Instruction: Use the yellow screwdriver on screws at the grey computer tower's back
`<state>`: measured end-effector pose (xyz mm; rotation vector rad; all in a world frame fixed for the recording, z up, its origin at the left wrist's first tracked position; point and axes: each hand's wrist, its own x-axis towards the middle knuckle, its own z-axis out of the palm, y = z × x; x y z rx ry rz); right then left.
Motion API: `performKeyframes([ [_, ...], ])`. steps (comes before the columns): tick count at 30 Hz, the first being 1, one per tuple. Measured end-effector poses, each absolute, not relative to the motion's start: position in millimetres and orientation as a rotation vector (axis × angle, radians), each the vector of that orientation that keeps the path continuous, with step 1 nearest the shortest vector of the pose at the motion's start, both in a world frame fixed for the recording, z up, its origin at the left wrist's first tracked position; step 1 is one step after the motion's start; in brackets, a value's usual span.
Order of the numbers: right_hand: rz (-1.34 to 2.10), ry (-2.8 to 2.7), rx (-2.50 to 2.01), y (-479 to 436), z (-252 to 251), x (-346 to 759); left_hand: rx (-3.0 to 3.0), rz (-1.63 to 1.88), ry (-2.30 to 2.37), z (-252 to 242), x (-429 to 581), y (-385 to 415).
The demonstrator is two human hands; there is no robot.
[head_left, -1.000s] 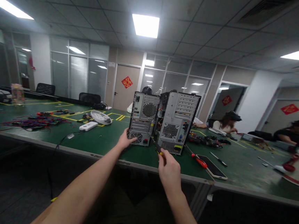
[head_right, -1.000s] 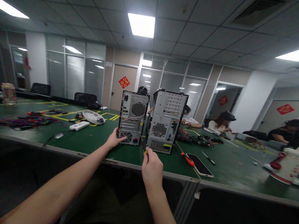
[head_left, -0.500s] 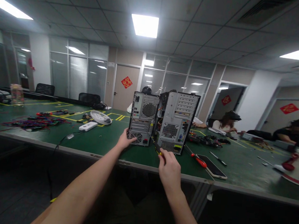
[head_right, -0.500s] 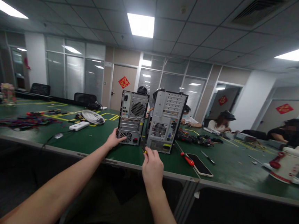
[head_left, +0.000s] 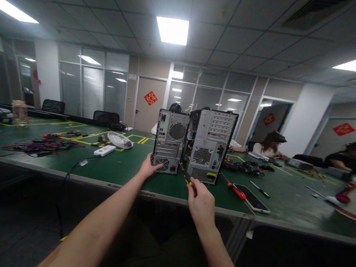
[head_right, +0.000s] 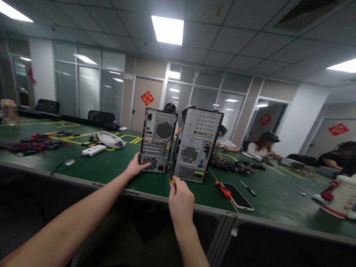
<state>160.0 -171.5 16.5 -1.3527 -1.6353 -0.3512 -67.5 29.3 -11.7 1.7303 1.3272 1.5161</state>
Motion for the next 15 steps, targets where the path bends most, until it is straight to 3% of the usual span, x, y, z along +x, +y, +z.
performKeyframes([
  [10,-0.135,-1.583,-1.412,-168.8,13.7,160.0,1.746,1.517,1.342,-14.0,-67.5,32.4],
  [15,-0.291,-1.634,-1.341,-170.4,15.1,160.2,1.730,1.530,1.321,-14.3,-67.9,32.7],
])
